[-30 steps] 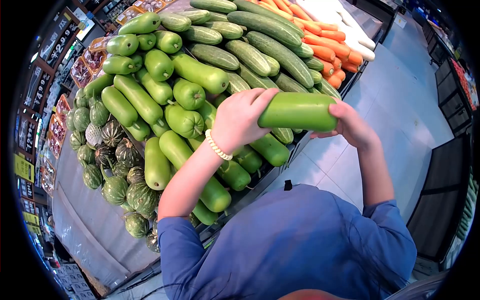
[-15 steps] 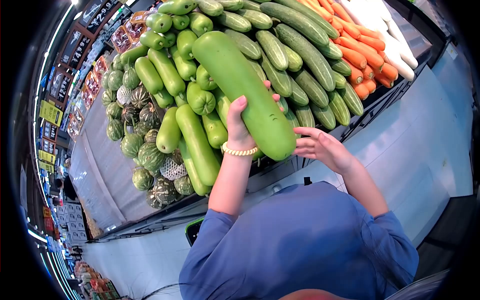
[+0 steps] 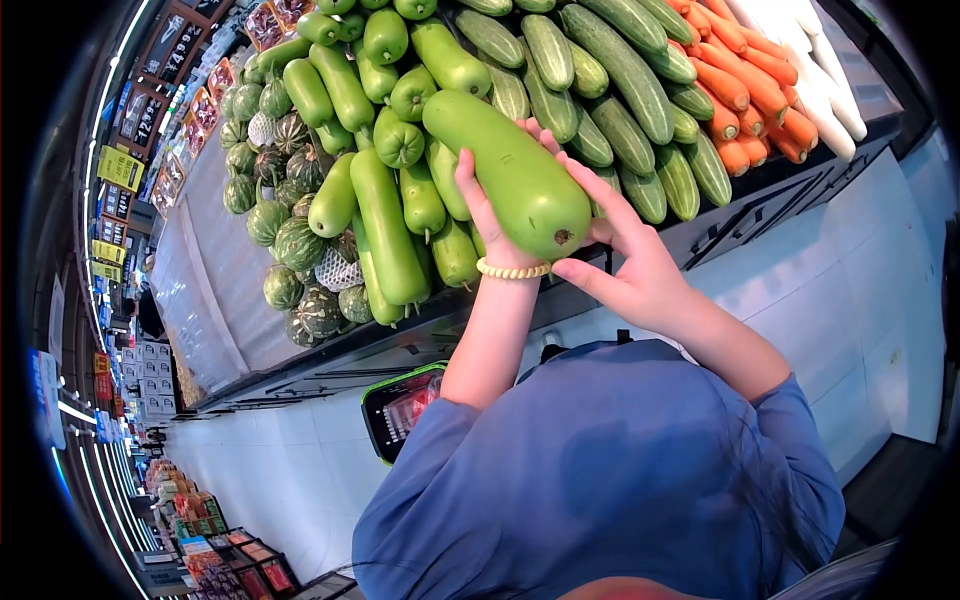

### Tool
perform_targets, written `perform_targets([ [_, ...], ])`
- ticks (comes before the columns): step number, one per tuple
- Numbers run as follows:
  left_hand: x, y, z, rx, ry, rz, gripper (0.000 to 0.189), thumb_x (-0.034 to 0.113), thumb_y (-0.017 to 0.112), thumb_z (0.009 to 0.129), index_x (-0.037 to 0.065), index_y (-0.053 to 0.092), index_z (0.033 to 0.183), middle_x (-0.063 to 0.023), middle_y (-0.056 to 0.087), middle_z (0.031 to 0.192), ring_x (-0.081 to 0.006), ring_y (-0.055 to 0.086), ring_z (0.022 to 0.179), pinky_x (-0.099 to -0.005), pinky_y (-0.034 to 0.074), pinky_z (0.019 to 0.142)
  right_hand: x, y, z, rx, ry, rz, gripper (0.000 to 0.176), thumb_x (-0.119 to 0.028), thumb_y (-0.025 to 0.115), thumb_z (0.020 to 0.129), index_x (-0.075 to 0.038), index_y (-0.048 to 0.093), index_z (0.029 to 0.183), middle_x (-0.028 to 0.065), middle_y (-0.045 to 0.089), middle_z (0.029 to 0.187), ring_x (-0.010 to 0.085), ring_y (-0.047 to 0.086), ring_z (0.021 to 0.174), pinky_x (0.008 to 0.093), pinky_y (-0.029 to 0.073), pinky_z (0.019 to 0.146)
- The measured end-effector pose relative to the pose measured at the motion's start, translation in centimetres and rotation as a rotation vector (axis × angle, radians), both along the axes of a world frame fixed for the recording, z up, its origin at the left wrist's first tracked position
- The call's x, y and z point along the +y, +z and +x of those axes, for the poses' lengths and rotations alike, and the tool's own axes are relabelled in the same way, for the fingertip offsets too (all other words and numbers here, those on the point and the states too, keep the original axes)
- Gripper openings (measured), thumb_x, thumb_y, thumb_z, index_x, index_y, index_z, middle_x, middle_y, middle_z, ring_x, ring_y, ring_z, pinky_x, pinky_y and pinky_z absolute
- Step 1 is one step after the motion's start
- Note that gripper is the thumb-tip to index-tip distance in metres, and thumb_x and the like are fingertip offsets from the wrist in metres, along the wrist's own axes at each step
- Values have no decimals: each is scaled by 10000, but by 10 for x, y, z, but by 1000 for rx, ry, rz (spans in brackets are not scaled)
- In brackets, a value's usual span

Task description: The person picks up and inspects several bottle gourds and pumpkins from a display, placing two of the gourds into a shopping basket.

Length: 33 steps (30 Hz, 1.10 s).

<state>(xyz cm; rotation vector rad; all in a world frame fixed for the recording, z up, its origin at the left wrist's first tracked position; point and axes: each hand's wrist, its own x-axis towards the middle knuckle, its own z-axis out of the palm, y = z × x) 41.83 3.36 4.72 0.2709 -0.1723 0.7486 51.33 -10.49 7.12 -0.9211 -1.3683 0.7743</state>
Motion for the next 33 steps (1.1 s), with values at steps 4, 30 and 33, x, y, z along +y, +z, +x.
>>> perform_targets([
  [4,-10,1,4,-32,-7,12,532,457,541,852,45,511,1187,-102,563,1159,-276,549,1062,-445,460,919,-5,-5,6,-57,-37,43,801,-103,705,791,-62,225,1432,152,389,1411,265,526,1180,377,394,1002],
  [30,-23,-25,-14,-340,-122,75,734,385,664,788,159,305,1387,-82,470,1251,-299,519,1084,-496,461,901,-20,-26,-4,-111,152,-108,863,-222,750,764,-105,224,1438,172,424,1344,264,469,1220,369,384,1009],
  [33,-17,-25,-25,152,191,213,672,393,606,811,128,331,1364,-130,502,1203,-323,565,1039,-468,529,825,-12,-43,-5,426,293,-235,869,-231,709,819,-116,130,1457,127,356,1376,216,431,1229,360,363,1015],
])
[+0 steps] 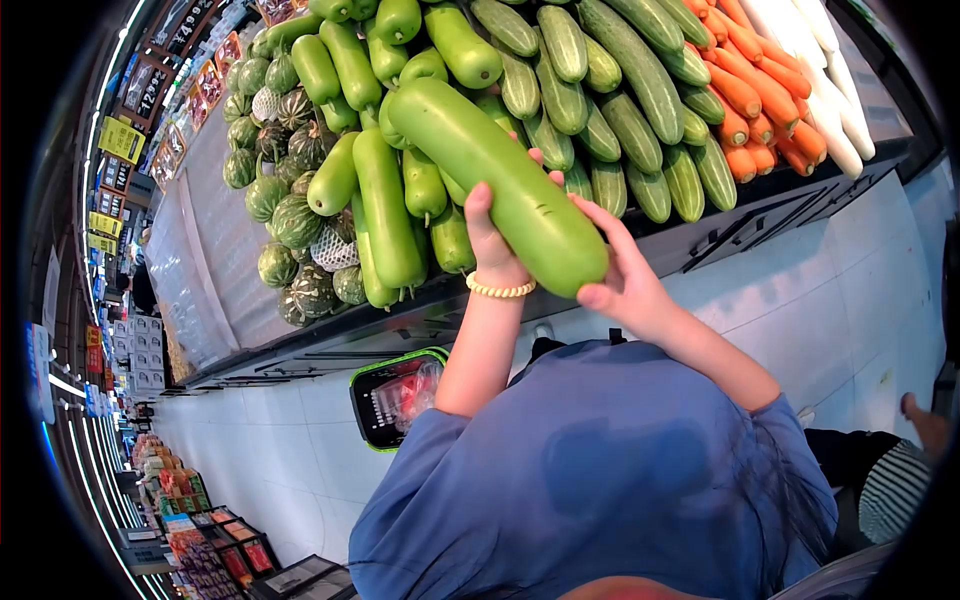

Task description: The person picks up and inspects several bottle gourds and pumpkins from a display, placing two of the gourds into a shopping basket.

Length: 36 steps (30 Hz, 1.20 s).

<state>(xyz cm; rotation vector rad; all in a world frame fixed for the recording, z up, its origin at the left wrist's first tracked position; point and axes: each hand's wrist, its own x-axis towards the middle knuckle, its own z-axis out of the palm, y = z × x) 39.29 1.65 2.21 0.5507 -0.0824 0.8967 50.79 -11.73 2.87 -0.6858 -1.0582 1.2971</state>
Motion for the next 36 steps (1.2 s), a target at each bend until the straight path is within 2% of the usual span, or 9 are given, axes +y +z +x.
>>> perform_targets([
  [3,-2,-3,-6,131,52,166,775,315,672,761,138,264,1396,-129,487,1224,-333,558,1049,-467,528,831,8,-9,-4,-12,-112,-77,867,-229,726,801,-98,153,1438,143,428,1306,220,460,1194,359,378,996],
  [11,-2,22,4,-377,-55,341,893,325,753,712,230,224,1425,-102,383,1375,-373,423,1231,-599,348,1005,9,38,4,-567,-362,325,811,-190,796,655,-48,391,1343,142,539,1247,220,569,1100,335,449,918],
  [17,-18,59,-3,-144,282,648,951,510,705,743,209,154,1457,-93,305,1449,-315,309,1328,-538,249,1085,14,83,24,-326,-338,367,683,-215,773,670,-13,445,1235,80,550,1089,154,551,1000,284,448,869],
  [19,-34,66,-3,84,512,646,970,558,670,757,160,139,1465,-100,305,1453,-296,315,1328,-495,270,1088,16,98,25,-337,-430,228,890,-564,716,681,55,416,1246,100,550,1085,157,558,1000,278,446,857],
  [24,-46,54,3,183,533,588,1010,549,683,749,145,104,1471,-90,322,1442,-286,355,1299,-483,310,1061,23,109,36,-406,-506,282,885,-602,706,674,55,448,1208,82,579,1030,131,578,937,256,457,818],
  [27,-41,50,-1,158,474,620,1024,460,725,741,151,80,1474,-101,320,1443,-296,364,1293,-487,295,1072,23,105,46,-440,-426,294,882,-564,720,681,61,424,1229,99,573,1059,146,576,969,267,461,826],
  [31,-25,69,-20,162,302,651,1211,266,872,612,140,22,1465,-130,370,1389,-320,365,1289,-485,311,1067,27,75,56,-397,-290,625,797,-190,811,616,-26,401,1280,163,552,1142,236,577,1044,335,475,867],
  [35,-12,70,-13,-221,7,234,870,184,677,826,272,97,1468,-117,283,1456,-376,280,1336,-548,308,1056,27,45,35,-591,-546,898,705,-126,790,672,-94,420,1272,282,458,1261,429,542,1085,484,469,895],
  [36,-6,61,-19,-45,210,404,756,176,607,865,293,155,1459,-97,247,1477,-379,255,1347,-601,297,1038,28,28,34,-717,-592,992,626,-107,745,707,-117,434,1250,271,453,1260,459,538,1071,503,483,881],
])
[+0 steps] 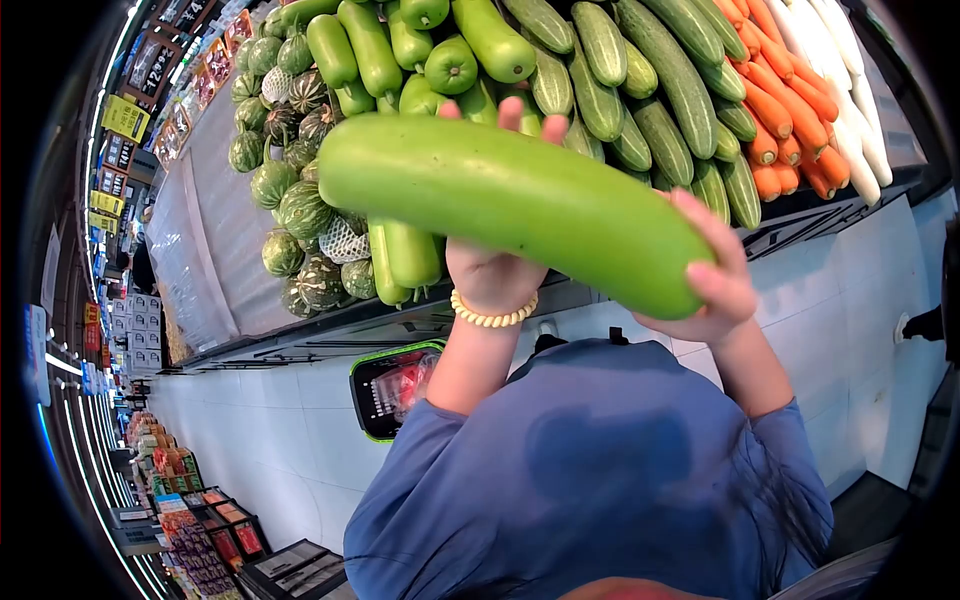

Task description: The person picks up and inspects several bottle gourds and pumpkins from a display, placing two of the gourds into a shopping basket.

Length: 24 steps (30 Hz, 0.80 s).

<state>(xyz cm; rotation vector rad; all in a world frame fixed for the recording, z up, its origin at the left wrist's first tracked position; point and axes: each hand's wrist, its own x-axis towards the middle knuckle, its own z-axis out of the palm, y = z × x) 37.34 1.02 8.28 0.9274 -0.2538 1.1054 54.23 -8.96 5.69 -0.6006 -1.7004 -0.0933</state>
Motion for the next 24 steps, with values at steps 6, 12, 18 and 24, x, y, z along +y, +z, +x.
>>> perform_targets([
  [6,-1,-24,-6,-109,-429,-112,860,155,640,818,286,94,1470,-100,175,1508,-409,235,1350,-679,261,1008,-14,-37,-8,-282,-121,197,476,-105,689,729,-213,480,1143,188,429,1262,505,517,1062,495,521,874],
  [12,12,-82,-23,-285,-728,-179,571,549,397,911,245,357,1393,-151,398,1393,-444,316,1297,-679,217,1024,-27,-48,-21,99,225,-460,701,-193,745,742,-196,346,1318,159,408,1317,396,509,1136,483,486,908],
  [18,8,-57,-34,323,-478,-36,576,247,594,834,90,388,1349,-143,464,1324,-343,441,1229,-515,334,1027,-38,-96,-20,946,1094,-1526,888,-306,796,692,-41,260,1348,179,574,1041,294,647,748,375,555,628],
  [24,-9,-96,-44,1343,539,173,418,196,720,743,-29,570,1062,-119,643,952,-163,615,884,-308,495,785,-66,-120,8,1109,857,-1383,904,-519,780,605,27,406,1221,215,590,971,257,630,610,350,545,521],
])
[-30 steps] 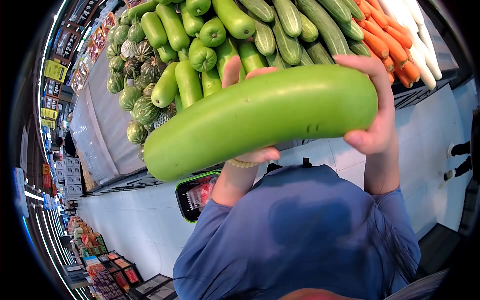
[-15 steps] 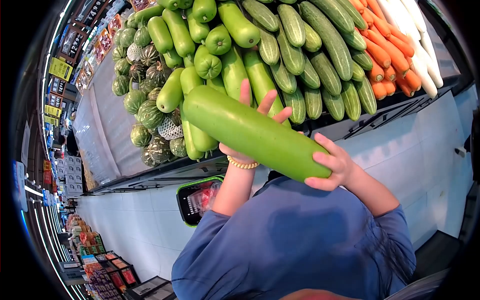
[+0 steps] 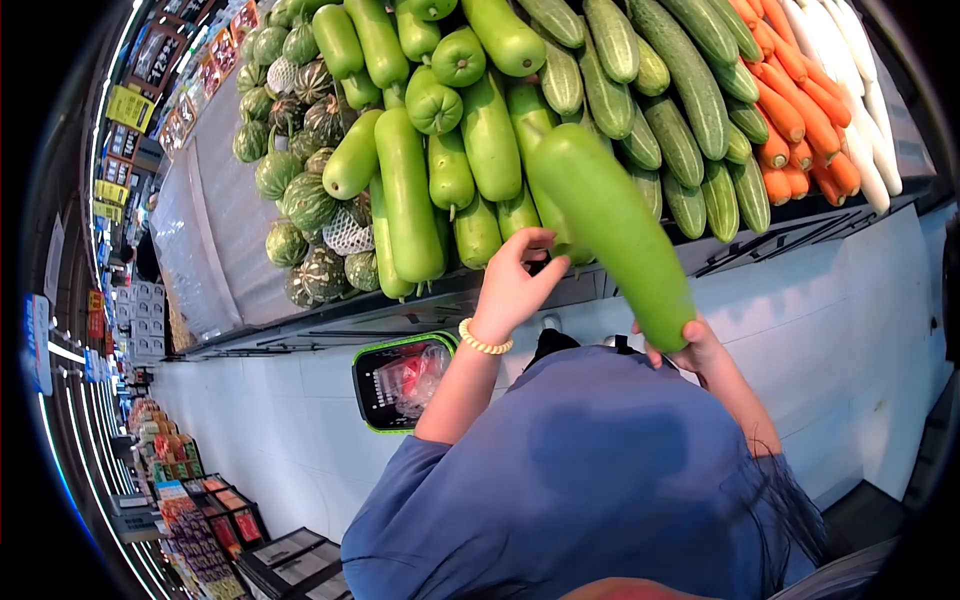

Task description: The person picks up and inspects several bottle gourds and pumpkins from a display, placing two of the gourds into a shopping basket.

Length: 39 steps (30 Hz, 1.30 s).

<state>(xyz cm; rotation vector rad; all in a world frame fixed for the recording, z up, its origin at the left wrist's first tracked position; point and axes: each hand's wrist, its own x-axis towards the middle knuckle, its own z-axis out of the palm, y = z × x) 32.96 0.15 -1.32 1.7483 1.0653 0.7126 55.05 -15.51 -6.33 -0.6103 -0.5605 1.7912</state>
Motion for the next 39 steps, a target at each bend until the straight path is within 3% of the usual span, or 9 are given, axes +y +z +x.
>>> perform_targets([
  [3,-13,-50,-5,110,195,-207,681,348,767,734,-64,464,1184,-164,571,1086,-179,608,859,-277,506,728,-10,0,10,-49,-67,14,871,-570,745,628,25,441,1187,217,598,931,243,622,574,339,538,504],
  [5,-22,-53,6,8,196,-508,645,354,725,788,-14,441,1236,-114,520,1189,-185,562,1006,-318,477,836,-11,4,10,-75,-85,27,863,-599,723,640,30,455,1166,218,600,913,235,618,554,334,536,495],
  [8,-8,-68,17,-457,37,-950,441,290,667,843,74,504,1192,-42,529,1202,-222,526,1108,-398,394,971,-10,7,11,-138,-87,33,861,-622,698,655,55,465,1133,222,599,898,226,613,537,329,536,491],
  [15,12,-73,27,-657,78,-1064,453,457,551,878,77,532,1126,-85,639,871,-155,610,613,-364,567,683,-17,23,8,-281,-87,33,882,-619,714,634,96,470,1089,216,603,836,208,606,516,321,536,492],
  [19,19,-56,26,-544,-76,-987,544,537,567,829,69,536,1106,-83,627,880,-158,621,660,-327,547,640,-31,20,14,-329,-89,-3,896,-603,748,591,93,472,1083,205,609,790,205,595,476,318,536,469],
  [22,20,-52,28,-448,-44,-914,556,524,560,832,63,522,1140,-101,631,905,-186,644,703,-329,551,635,-43,21,23,-362,0,-44,909,-586,760,583,74,471,1136,171,611,897,192,634,652,311,541,592],
  [25,23,-47,29,-408,-13,-869,562,517,549,832,60,510,1158,-108,631,915,-213,654,730,-338,562,622,-57,0,24,-415,-137,-38,928,-568,769,586,46,459,1209,111,583,1032,167,594,909,305,492,773],
  [29,28,-17,25,-354,-38,-934,550,516,550,827,54,514,1123,-104,626,918,-208,652,752,-355,568,611,-70,-14,25,-426,-206,-72,922,-517,786,596,20,444,1263,61,553,1110,156,515,1045,298,406,896],
  [39,33,58,36,-302,-9,-1108,579,579,526,801,63,559,1064,-68,639,862,-162,645,675,-377,545,667,-91,-23,-11,-605,-259,-114,730,-349,785,670,-1,464,1226,68,548,1118,161,508,1059,301,398,914],
])
